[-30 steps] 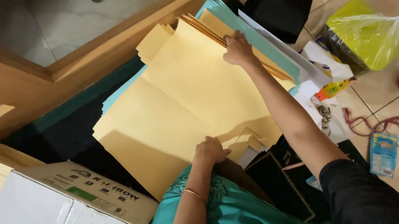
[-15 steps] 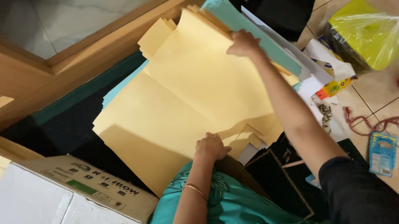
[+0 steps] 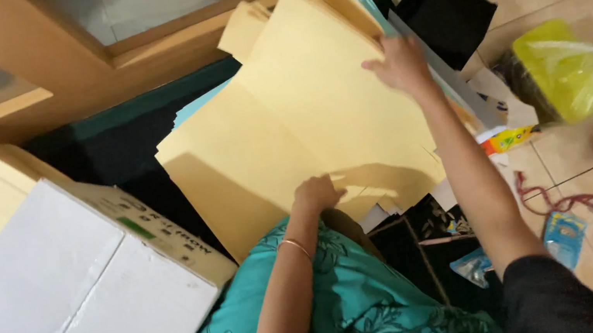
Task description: The person is organizing and stacking yellow folders, opening each one before placing it on a pile.
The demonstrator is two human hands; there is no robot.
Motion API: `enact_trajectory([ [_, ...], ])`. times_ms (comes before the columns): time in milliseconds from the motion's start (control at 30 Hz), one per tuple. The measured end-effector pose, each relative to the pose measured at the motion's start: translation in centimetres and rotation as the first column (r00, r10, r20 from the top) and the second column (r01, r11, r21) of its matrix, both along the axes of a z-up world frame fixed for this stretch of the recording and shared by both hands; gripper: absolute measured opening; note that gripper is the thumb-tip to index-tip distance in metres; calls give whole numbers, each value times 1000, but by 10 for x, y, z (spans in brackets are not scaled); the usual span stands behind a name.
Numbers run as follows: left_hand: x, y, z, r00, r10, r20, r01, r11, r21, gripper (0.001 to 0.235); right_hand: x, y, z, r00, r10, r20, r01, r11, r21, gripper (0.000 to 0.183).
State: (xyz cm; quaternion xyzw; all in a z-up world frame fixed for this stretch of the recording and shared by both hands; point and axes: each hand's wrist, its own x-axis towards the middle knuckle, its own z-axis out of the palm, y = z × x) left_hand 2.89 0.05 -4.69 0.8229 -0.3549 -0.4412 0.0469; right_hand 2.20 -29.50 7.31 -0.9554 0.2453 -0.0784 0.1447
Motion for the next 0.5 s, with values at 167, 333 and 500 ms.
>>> enact_trajectory([
  [167,31,3,25,925,361,-119,-376,824,-424,52,-81,144,89,979,114,168,-55,946,-319,40],
  [333,31,22,104,12,222,-975,-999,-45,-22,77,-147,266,181,815,395,424,-169,862,-478,42],
  [500,4,50,104,-84,-130,-988,-975,-196,109,66,-212,264,155,800,523,294,-296,770,-565,46],
])
